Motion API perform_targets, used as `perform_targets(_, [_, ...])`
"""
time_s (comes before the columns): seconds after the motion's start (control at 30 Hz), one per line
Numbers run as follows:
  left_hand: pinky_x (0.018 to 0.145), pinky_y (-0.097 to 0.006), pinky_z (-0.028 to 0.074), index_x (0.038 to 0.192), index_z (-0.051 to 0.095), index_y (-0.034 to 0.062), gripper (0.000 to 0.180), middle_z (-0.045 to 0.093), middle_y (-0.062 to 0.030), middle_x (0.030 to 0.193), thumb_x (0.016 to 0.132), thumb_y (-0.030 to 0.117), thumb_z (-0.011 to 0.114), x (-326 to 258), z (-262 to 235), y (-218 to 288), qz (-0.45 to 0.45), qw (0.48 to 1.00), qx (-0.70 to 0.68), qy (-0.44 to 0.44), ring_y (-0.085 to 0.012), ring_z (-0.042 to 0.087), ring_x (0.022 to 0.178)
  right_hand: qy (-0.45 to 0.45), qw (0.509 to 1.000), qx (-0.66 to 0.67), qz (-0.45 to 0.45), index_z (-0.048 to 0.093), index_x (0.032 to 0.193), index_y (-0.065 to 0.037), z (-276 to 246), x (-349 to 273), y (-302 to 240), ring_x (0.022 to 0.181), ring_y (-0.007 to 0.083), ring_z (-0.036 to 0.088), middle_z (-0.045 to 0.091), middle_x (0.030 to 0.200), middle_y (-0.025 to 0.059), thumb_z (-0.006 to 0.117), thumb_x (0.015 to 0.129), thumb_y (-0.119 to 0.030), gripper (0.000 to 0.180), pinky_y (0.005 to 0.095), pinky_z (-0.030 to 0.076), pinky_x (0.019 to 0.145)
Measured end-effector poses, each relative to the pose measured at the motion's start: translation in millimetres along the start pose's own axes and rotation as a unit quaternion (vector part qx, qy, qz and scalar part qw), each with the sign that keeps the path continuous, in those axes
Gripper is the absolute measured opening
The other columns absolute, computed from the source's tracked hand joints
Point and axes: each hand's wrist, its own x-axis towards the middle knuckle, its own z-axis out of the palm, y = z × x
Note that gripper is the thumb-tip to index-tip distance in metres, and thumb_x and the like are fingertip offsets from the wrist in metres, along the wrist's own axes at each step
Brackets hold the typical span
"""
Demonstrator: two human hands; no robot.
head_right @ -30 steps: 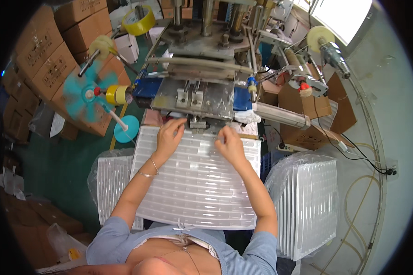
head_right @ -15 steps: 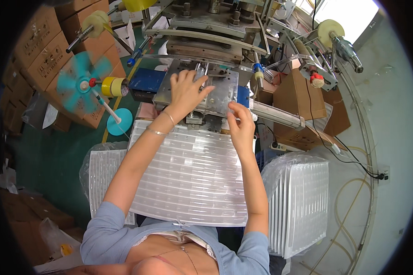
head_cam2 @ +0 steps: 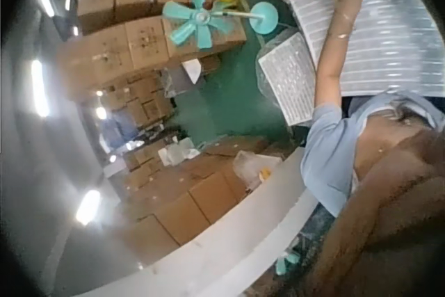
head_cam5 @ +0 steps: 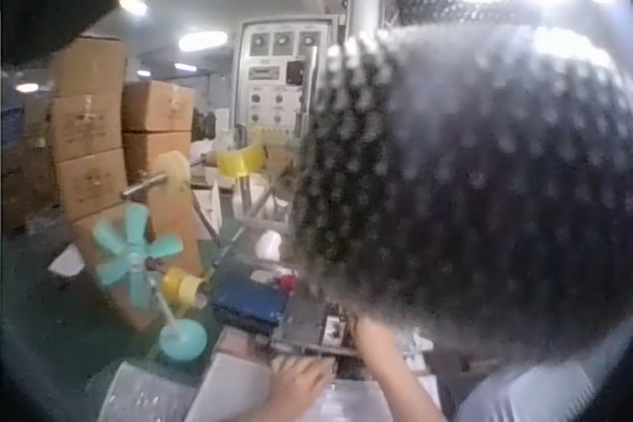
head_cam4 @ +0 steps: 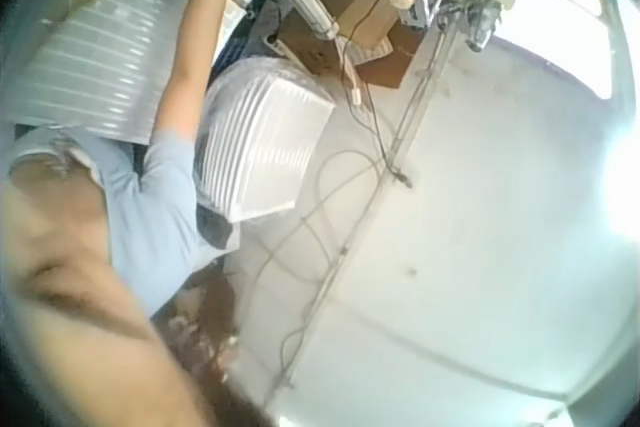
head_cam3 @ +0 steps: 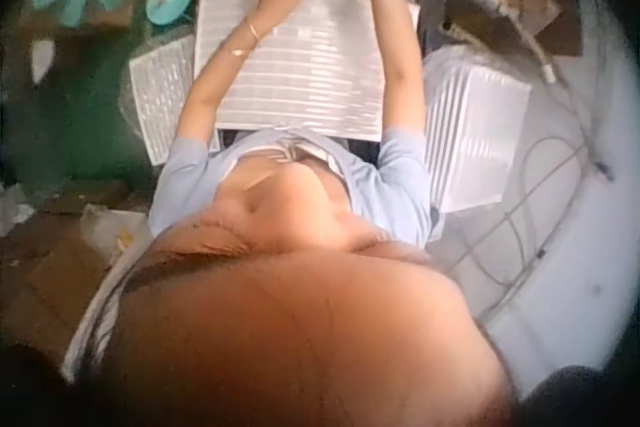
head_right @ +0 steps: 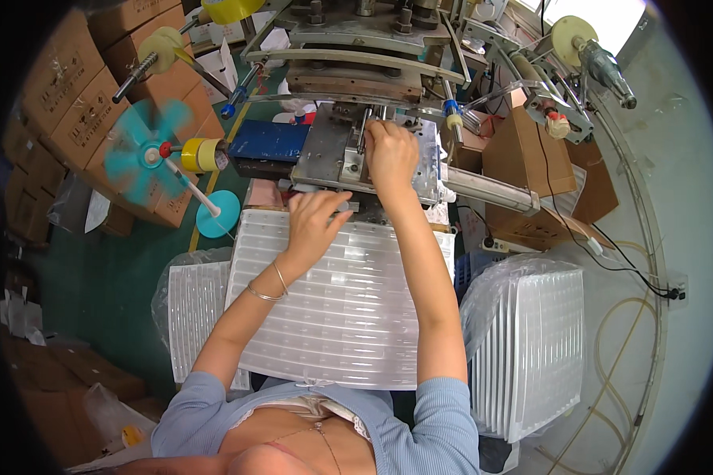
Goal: The person assembles clear plastic trays by placing them on a machine and pressing down to secure them. They repeatedly pick up trays from a stack, position them on the machine, and manipulate the machine's components to complete the assembly process.
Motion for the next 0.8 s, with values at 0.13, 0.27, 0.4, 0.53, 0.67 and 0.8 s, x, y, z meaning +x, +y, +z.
perform_targets(0.13, [0.081,-0.035,0.034,0.106,0.059,0.0093,0.036,0.062,-0.0015,0.086,0.073,0.016,0.071,-19.4,16.2,7.1,-0.014,0.996,-0.012,-0.083,-0.0179,0.055,0.085,0.116,0.988,0.098,0.003,0.062,0.095,-0.006,-8.7,-15.7,2.6,0.082,0.0286,0.061,0.063,0.093,0.0129,0.065,0.079,-0.016,0.019,0.0376,0.045,0.077])
perform_targets(0.27, [0.081,-0.037,0.034,0.098,0.059,0.0096,0.029,0.060,-0.0022,0.079,0.072,0.014,0.069,-30.4,38.8,4.4,0.024,0.986,0.032,-0.159,-0.0192,0.054,0.082,-0.101,0.956,0.215,0.173,0.063,0.094,-0.007,-47.3,-76.7,8.6,0.082,0.0284,0.061,0.063,0.092,0.0125,0.062,0.080,-0.012,0.015,0.0363,0.048,0.065])
perform_targets(0.4, [0.084,-0.038,0.034,0.094,0.062,0.0092,0.020,0.058,-0.0029,0.076,0.074,0.008,0.063,-52.6,67.4,-15.1,0.094,0.973,0.089,-0.188,-0.0201,0.054,0.080,-0.269,0.953,0.113,0.077,0.065,0.093,-0.012,-42.1,-149.2,29.3,0.079,0.0227,0.062,0.061,0.085,0.0077,0.058,0.080,-0.007,0.016,0.0335,0.050,0.058])
perform_targets(0.53, [0.086,-0.039,0.034,0.093,0.064,0.0093,0.020,0.059,-0.0028,0.077,0.075,0.004,0.057,-58.5,67.2,-14.4,0.101,0.974,0.086,-0.181,-0.0199,0.054,0.081,-0.285,0.953,-0.027,-0.102,0.064,0.095,-0.016,-38.3,-172.6,32.4,0.079,0.0220,0.062,0.057,0.090,0.0056,0.057,0.077,-0.007,0.022,0.0333,0.053,0.061])
perform_targets(0.67, [0.086,-0.039,0.034,0.095,0.064,0.0099,0.021,0.062,-0.0034,0.083,0.075,0.005,0.059,-58.6,64.2,-15.9,0.083,0.975,0.078,-0.190,-0.0198,0.054,0.083,-0.334,0.928,-0.078,-0.143,0.060,0.094,-0.014,-29.7,-171.1,35.0,0.078,0.0234,0.061,0.054,0.092,0.0056,0.056,0.076,-0.007,0.020,0.0348,0.053,0.063])
perform_targets(0.8, [0.084,-0.038,0.036,0.094,0.063,0.0091,0.018,0.061,-0.0044,0.092,0.076,0.008,0.062,-53.7,51.8,-14.4,0.053,0.989,0.038,-0.134,-0.0207,0.055,0.085,-0.333,0.941,0.022,-0.048,0.054,0.090,-0.008,-29.0,-165.7,42.2,0.077,0.0278,0.060,0.053,0.089,0.0095,0.061,0.075,-0.006,0.017,0.0356,0.052,0.065])
